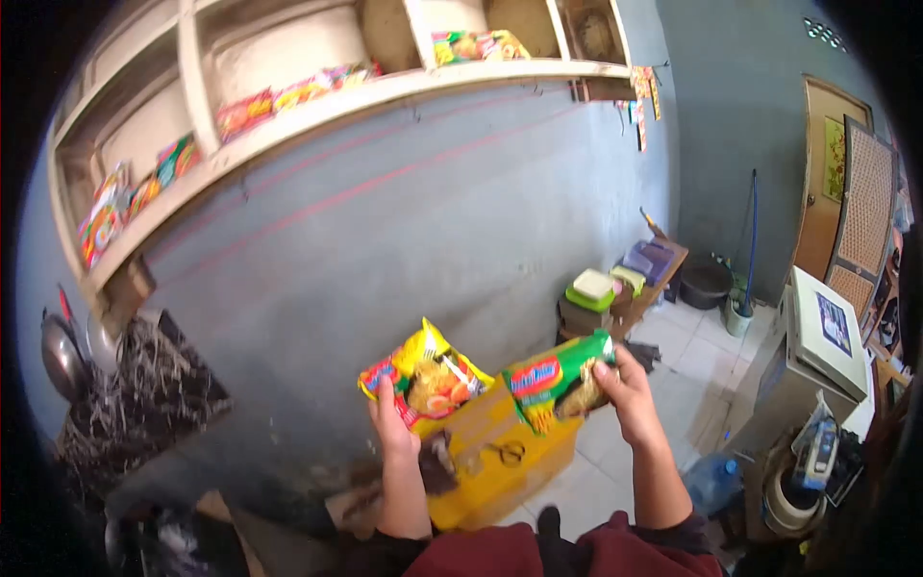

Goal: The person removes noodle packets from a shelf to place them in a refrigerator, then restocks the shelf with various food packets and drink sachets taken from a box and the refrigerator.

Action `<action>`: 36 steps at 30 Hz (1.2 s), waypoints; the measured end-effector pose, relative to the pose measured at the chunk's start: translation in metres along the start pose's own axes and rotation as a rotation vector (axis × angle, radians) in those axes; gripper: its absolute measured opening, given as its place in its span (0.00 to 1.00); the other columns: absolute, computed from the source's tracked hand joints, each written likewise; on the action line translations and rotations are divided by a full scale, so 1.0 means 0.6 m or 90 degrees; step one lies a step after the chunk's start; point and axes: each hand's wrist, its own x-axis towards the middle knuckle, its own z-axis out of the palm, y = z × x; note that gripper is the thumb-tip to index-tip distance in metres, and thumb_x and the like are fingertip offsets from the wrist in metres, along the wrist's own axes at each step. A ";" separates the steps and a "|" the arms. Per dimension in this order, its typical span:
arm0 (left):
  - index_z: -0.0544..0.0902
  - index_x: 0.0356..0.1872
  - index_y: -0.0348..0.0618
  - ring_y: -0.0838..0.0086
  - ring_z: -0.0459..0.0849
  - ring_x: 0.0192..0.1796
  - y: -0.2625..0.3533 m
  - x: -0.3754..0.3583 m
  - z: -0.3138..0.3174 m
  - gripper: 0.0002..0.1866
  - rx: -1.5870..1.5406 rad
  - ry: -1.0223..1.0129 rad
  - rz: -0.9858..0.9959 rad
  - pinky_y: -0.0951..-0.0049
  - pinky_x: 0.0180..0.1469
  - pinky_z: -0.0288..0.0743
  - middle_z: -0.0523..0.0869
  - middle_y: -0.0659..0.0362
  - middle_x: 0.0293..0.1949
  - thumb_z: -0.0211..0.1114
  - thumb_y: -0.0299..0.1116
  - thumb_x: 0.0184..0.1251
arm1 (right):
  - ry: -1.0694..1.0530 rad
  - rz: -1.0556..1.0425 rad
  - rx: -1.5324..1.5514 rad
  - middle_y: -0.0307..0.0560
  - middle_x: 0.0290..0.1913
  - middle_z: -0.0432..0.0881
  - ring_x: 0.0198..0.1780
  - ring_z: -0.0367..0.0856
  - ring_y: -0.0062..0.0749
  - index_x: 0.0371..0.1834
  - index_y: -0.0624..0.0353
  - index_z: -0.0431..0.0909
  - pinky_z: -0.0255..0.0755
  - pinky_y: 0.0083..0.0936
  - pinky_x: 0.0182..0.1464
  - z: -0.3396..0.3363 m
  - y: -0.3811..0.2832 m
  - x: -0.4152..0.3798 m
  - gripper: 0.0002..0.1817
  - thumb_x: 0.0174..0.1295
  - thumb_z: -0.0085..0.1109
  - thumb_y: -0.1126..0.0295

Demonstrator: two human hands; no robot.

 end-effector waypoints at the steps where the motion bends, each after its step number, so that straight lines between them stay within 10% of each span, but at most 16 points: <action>1: 0.68 0.51 0.37 0.70 0.74 0.52 -0.020 0.052 0.025 0.17 -0.019 0.006 0.030 0.69 0.54 0.68 0.75 0.54 0.50 0.50 0.37 0.67 | 0.007 -0.002 -0.014 0.38 0.38 0.75 0.40 0.71 0.18 0.44 0.64 0.69 0.67 0.17 0.43 -0.012 0.011 0.038 0.15 0.61 0.51 0.64; 8: 0.66 0.52 0.37 0.71 0.74 0.51 -0.144 0.242 0.183 0.18 -0.030 -0.129 0.033 0.69 0.54 0.68 0.75 0.54 0.49 0.48 0.38 0.68 | -0.074 0.110 -0.110 0.35 0.31 0.75 0.33 0.70 0.13 0.37 0.63 0.73 0.66 0.14 0.36 -0.114 0.000 0.243 0.16 0.61 0.52 0.58; 16: 0.67 0.50 0.37 0.75 0.76 0.47 -0.240 0.367 0.396 0.16 0.078 -0.170 0.191 0.73 0.51 0.70 0.76 0.57 0.45 0.52 0.36 0.66 | -0.258 -0.262 -0.287 0.55 0.54 0.69 0.56 0.67 0.39 0.43 0.65 0.73 0.61 0.30 0.55 -0.233 -0.052 0.472 0.18 0.56 0.57 0.62; 22: 0.67 0.50 0.40 0.76 0.72 0.49 -0.273 0.474 0.608 0.16 0.212 -0.270 0.458 0.73 0.54 0.65 0.73 0.59 0.44 0.51 0.37 0.67 | -0.423 -0.435 -0.300 0.54 0.51 0.71 0.57 0.67 0.40 0.44 0.63 0.74 0.61 0.31 0.56 -0.328 -0.154 0.693 0.16 0.56 0.57 0.65; 25: 0.67 0.48 0.38 0.79 0.73 0.45 -0.236 0.547 0.768 0.16 0.299 -0.271 0.548 0.78 0.49 0.67 0.75 0.58 0.42 0.57 0.31 0.62 | -0.349 -0.555 -0.258 0.51 0.48 0.73 0.51 0.69 0.35 0.44 0.65 0.74 0.62 0.30 0.54 -0.355 -0.247 0.804 0.16 0.55 0.58 0.67; 28: 0.72 0.46 0.39 0.78 0.77 0.40 -0.157 0.654 0.871 0.16 0.532 -0.336 0.572 0.79 0.42 0.71 0.79 0.59 0.39 0.61 0.35 0.59 | -0.225 -0.569 -0.212 0.42 0.20 0.76 0.20 0.73 0.18 0.34 0.69 0.77 0.67 0.18 0.19 -0.332 -0.351 0.896 0.22 0.58 0.53 0.55; 30: 0.71 0.48 0.41 0.78 0.78 0.38 -0.110 0.735 0.910 0.18 0.615 -0.301 0.583 0.79 0.40 0.72 0.80 0.58 0.38 0.61 0.35 0.58 | -0.247 -0.554 -0.198 0.43 0.15 0.74 0.16 0.73 0.21 0.24 0.70 0.77 0.67 0.19 0.19 -0.300 -0.399 0.953 0.25 0.56 0.53 0.51; 33: 0.70 0.50 0.43 0.76 0.78 0.39 -0.037 0.802 0.924 0.20 0.767 -0.304 0.520 0.78 0.43 0.71 0.80 0.57 0.39 0.61 0.36 0.57 | -0.169 -0.536 -0.338 0.56 0.18 0.78 0.22 0.79 0.38 0.18 0.70 0.77 0.72 0.30 0.31 -0.233 -0.436 1.026 0.30 0.55 0.50 0.48; 36: 0.69 0.52 0.48 0.69 0.77 0.44 0.003 0.838 0.902 0.21 0.949 -0.330 0.550 0.71 0.50 0.68 0.79 0.55 0.43 0.61 0.35 0.56 | -0.109 -0.481 -0.389 0.64 0.37 0.78 0.43 0.77 0.52 0.34 0.70 0.78 0.70 0.36 0.45 -0.162 -0.436 1.082 0.27 0.57 0.49 0.49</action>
